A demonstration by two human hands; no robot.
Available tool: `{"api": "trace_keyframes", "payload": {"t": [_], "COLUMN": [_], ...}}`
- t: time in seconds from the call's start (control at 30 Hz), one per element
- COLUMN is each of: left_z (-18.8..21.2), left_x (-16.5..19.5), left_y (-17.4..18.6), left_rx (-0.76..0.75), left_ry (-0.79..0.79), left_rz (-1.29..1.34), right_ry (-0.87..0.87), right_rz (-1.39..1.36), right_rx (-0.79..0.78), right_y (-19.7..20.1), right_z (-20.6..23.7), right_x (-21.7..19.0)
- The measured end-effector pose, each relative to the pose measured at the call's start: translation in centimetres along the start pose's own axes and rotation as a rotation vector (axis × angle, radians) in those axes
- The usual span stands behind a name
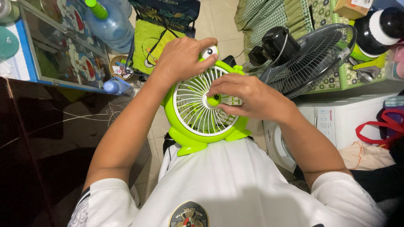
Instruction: The person kneels on the floor and uses a screwdriver to disassemble electric fans. They first unscrew the rear grille of a small green portable fan and turn it over, then unscrew and remove the front grille and blade assembly of a larger standing fan, and continue unscrewing the fan's rear motor housing.
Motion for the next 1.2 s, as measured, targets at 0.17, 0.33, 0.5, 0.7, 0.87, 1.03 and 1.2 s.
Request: {"api": "trace_keyframes", "payload": {"t": [0.17, 0.33, 0.5, 0.7, 0.87, 1.03, 1.2], "left_z": [-0.1, -0.6, -1.0, -1.2, -1.3, -1.4, -1.4], "left_x": [0.3, 0.4, 0.5, 0.4, 0.3, 0.1, -0.3], "left_y": [-0.1, -0.3, -0.5, -0.5, -0.4, -0.5, -0.5], "left_rx": [0.001, -0.002, 0.002, -0.002, -0.004, -0.018, -0.007], "left_ry": [-0.012, -0.036, -0.062, -0.059, -0.05, -0.046, -0.027], "left_rz": [0.001, 0.014, 0.021, 0.016, 0.026, 0.019, 0.021], "right_ry": [-0.073, -0.033, -0.028, -0.051, -0.065, -0.15, -0.14], "right_rz": [0.045, 0.126, 0.138, 0.165, 0.198, 0.283, 0.372], "right_rx": [0.027, -0.018, -0.037, -0.016, -0.015, -0.015, 0.042], "right_y": [0.1, -0.6, -0.9, -0.8, -0.9, -1.4, -1.8], "right_z": [0.4, 0.8, 0.9, 0.8, 0.6, 0.0, -0.2], "right_x": [-0.2, -0.3, -0.1, -0.3, -0.5, -0.3, -0.1]}}
Point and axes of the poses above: each hand's wrist, its own z-axis away from the middle knuckle, its own y-axis out of the back of the hand, x = y × z, the point moved 4 cm from there along -z, towards the middle knuckle, and after that the axes turned 14 degrees about -y, right-handed, at the moved point
